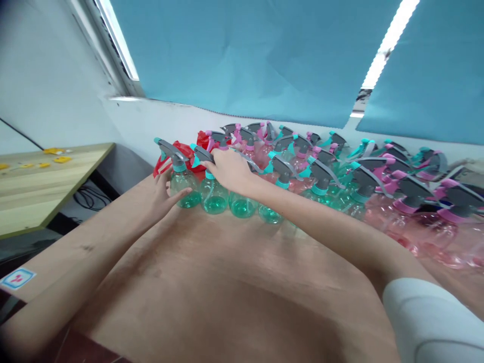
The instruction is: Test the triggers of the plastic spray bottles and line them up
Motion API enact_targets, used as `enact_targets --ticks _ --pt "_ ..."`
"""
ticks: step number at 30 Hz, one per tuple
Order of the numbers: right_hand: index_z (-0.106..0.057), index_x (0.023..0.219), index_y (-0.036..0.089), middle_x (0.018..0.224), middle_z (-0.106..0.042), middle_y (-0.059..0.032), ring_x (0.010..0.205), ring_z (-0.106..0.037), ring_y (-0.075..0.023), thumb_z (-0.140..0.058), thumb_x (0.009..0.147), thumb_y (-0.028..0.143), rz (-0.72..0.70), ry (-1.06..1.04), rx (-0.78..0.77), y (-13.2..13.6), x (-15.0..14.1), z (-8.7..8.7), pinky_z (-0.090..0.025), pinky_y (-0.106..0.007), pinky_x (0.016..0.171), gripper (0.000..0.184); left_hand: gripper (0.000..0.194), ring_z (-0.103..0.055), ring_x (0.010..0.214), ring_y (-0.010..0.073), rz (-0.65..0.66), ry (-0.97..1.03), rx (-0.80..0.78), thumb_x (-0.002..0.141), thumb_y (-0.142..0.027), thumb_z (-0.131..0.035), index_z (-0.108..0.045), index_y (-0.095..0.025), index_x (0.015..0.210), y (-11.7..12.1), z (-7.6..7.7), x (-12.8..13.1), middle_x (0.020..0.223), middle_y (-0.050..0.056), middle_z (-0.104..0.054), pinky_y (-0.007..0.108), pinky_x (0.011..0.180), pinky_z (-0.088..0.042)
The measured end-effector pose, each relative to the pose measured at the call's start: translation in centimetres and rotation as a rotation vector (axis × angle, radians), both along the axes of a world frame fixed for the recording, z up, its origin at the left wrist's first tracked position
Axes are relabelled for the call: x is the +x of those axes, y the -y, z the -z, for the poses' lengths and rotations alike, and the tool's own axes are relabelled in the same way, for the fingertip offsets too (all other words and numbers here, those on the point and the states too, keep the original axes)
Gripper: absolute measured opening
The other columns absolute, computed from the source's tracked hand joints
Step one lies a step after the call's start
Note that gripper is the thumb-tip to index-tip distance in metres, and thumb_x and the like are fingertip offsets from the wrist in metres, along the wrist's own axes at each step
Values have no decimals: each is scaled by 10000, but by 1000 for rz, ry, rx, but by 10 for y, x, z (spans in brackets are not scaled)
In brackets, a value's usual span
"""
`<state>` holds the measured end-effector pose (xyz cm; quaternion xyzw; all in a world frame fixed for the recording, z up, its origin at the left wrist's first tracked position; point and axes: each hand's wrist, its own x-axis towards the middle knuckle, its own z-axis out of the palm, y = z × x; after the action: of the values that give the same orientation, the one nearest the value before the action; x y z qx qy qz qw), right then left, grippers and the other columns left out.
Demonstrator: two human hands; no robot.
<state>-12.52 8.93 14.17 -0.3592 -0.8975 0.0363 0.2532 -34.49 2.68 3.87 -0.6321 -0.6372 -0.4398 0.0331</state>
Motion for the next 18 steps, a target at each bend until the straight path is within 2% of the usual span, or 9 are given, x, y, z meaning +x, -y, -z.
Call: enact_targets --ticks 3,6,8,11,13,15,18 --pt "-596 834 170 729 -655 -74 714 -623 -212 -466 943 393 -28 -3 -21 7 3 -2 -400 -307 612 280 725 -396 1310 314 -9 19 6 800 -476 -672 -349 -224 1398 18 -10 8 1412 141 -433 491 1021 -390" --pt "-574 795 175 657 -622 -43 633 -581 -174 -486 933 405 -70 -13 -52 21 11 -4 -373 -283 581 283 628 -417 1294 320 -74 16 52 838 -485 -624 -406 -193 1348 47 -18 22 1341 151 -480 493 1007 -409" --pt "-554 772 180 637 -598 -28 596 -545 -153 -490 925 433 -106 -33 -82 33 20 -3 -344 -269 555 302 571 -459 1258 315 -69 21 34 867 -491 -584 -425 -193 1326 68 -18 35 1319 139 -495 490 995 -423" --pt "-528 744 192 610 -552 2 539 -472 -123 -477 914 486 -149 -69 -86 50 38 1 -288 -260 522 344 522 -475 1251 308 62 9 -79 904 -506 -528 -407 -227 1329 94 -10 60 1323 110 -498 496 1003 -417" --pt "-519 722 196 585 -516 23 522 -433 -108 -486 904 491 -172 -98 -98 61 53 5 -268 -256 517 348 548 -476 1258 297 146 -23 -141 889 -518 -558 -393 -253 1340 106 -1 78 1334 95 -502 480 1007 -423" --pt "-519 716 196 563 -480 42 512 -406 -96 -498 897 484 -200 -132 -135 72 68 8 -260 -252 512 340 632 -457 1281 302 217 -58 -209 854 -517 -621 -356 -281 1376 114 6 97 1380 88 -477 496 1035 -396" --pt "-516 716 195 583 -476 48 530 -400 -91 -513 888 488 -204 -173 -166 88 94 11 -265 -250 517 339 783 -424 1310 320 285 -49 -276 836 -521 -645 -216 -312 1458 120 9 126 1423 97 -435 553 1064 -342"
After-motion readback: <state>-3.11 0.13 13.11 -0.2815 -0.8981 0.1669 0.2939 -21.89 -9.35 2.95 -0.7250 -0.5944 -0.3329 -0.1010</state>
